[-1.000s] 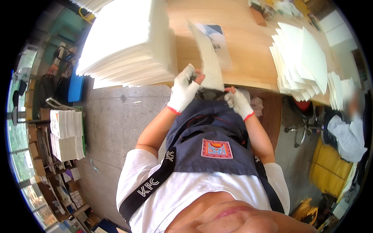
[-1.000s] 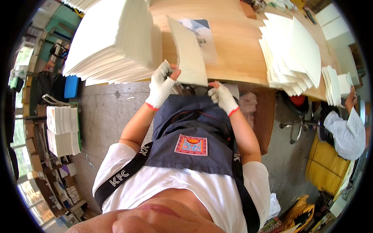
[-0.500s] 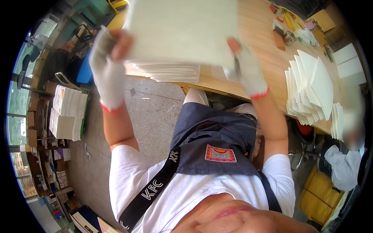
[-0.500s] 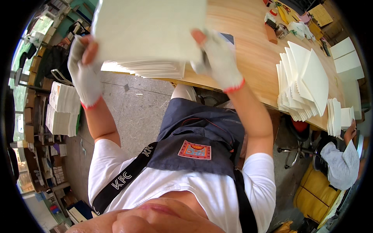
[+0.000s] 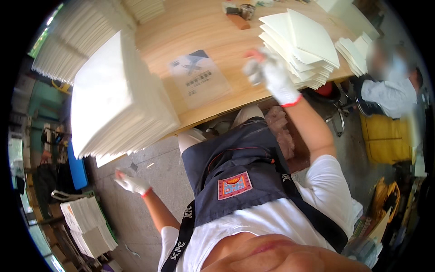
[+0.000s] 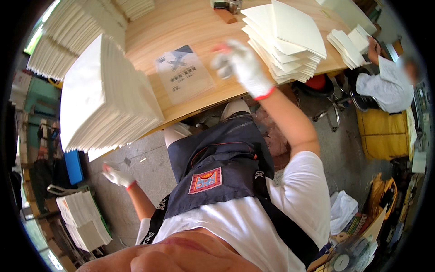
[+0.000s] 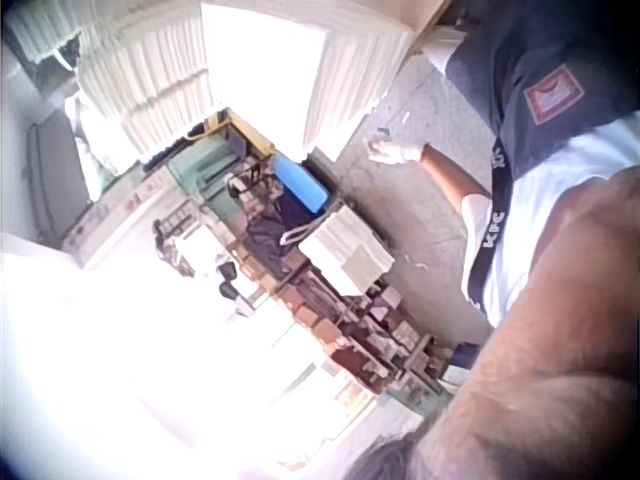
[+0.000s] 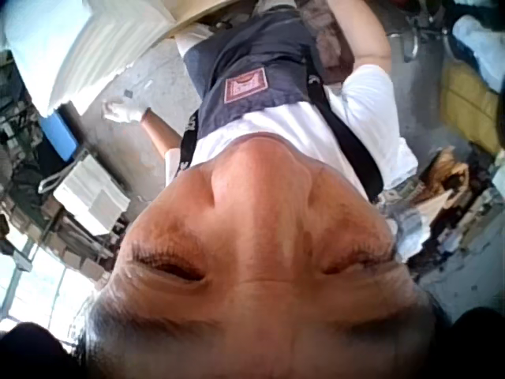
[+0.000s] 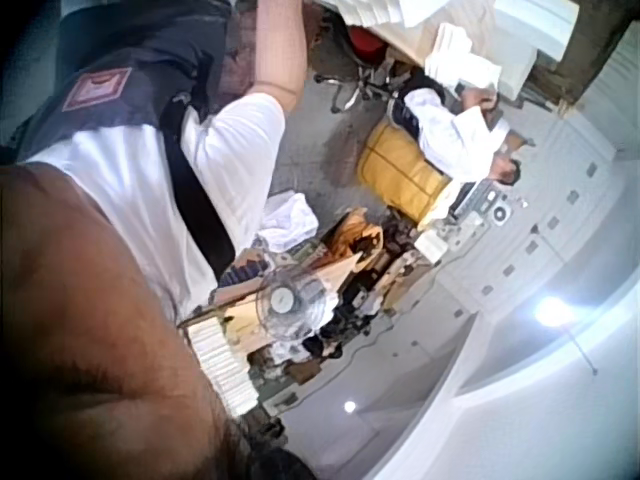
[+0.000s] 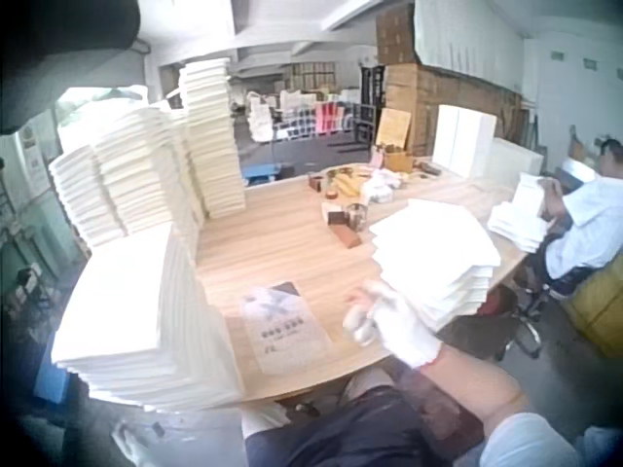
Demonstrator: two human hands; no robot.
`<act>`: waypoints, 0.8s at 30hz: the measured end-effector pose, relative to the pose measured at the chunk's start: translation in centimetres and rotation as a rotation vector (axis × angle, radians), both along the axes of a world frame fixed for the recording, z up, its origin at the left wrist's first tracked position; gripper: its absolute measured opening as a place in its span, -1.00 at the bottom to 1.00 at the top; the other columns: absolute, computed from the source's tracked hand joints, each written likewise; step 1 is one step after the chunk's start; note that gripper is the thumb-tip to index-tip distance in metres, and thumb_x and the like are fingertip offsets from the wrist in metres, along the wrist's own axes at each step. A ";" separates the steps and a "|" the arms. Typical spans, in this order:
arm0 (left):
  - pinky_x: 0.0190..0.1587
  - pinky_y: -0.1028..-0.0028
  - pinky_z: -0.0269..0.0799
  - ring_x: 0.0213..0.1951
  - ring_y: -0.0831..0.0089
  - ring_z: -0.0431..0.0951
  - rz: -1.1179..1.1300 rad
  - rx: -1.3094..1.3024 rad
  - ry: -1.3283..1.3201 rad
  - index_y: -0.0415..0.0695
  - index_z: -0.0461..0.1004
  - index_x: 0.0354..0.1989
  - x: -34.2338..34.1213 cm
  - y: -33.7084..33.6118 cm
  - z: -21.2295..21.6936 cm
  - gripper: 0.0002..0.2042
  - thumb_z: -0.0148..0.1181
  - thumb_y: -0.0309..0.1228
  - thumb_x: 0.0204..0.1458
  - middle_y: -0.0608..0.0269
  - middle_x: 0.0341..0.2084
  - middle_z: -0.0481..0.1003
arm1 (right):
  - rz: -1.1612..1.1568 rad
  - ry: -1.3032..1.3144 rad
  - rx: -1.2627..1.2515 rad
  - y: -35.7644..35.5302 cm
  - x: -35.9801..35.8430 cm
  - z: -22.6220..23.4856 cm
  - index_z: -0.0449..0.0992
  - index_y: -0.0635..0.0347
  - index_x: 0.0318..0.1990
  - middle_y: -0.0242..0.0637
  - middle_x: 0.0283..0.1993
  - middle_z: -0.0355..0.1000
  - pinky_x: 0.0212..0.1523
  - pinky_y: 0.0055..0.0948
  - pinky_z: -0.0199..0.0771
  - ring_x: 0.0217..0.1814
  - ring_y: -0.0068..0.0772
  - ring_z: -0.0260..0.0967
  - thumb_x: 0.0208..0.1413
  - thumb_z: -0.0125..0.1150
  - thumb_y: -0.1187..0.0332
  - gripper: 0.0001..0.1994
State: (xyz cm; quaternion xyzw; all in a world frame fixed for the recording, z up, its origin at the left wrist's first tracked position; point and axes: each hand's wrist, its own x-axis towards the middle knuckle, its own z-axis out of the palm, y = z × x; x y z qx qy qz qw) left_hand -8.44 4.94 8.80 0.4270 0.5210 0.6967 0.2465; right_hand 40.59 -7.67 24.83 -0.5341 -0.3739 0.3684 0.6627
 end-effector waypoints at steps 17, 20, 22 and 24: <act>-0.23 0.26 0.33 -0.25 0.12 0.40 -0.868 0.240 0.945 -0.13 0.44 -0.32 27.4 0.4 -0.1 -0.83 0.10 -0.49 -0.15 0.10 -0.36 0.41 | -0.520 0.558 -0.071 -6.6 14.6 -1.3 0.18 0.18 0.00 -0.03 -0.06 0.31 -0.50 -0.55 0.55 -0.30 -0.25 0.46 0.22 -0.17 0.24 -0.71; -0.11 0.24 0.34 -0.11 0.19 0.38 -0.874 0.209 1.293 -0.07 0.39 -0.20 28.8 3.0 -1.2 -0.72 0.14 -0.36 -0.15 0.15 -0.19 0.39 | -0.451 -0.176 -0.356 -7.3 15.0 -0.6 0.32 0.08 -0.05 -0.19 -0.10 0.36 -0.47 -0.49 0.46 -0.32 -0.38 0.44 0.14 -0.04 0.30 -0.76; -0.10 0.24 0.35 -0.10 0.18 0.38 -0.875 0.009 1.546 -0.07 0.38 -0.18 30.0 2.8 -0.5 -0.70 0.16 -0.35 -0.15 0.15 -0.17 0.38 | -0.586 -0.991 -0.356 -6.9 13.2 1.0 0.40 -0.01 -0.09 -0.30 -0.13 0.39 -0.36 -0.42 0.42 -0.29 -0.43 0.41 0.10 -0.01 0.29 -0.77; -0.09 0.24 0.37 -0.07 0.17 0.38 -0.899 -0.096 1.702 -0.05 0.34 -0.14 30.8 2.9 -0.3 -0.65 0.19 -0.33 -0.16 0.16 -0.15 0.37 | -0.636 -1.595 -0.498 -6.4 14.9 1.0 0.41 -0.04 -0.11 -0.36 -0.14 0.39 -0.19 -0.37 0.35 -0.21 -0.42 0.37 0.09 -0.03 0.20 -0.76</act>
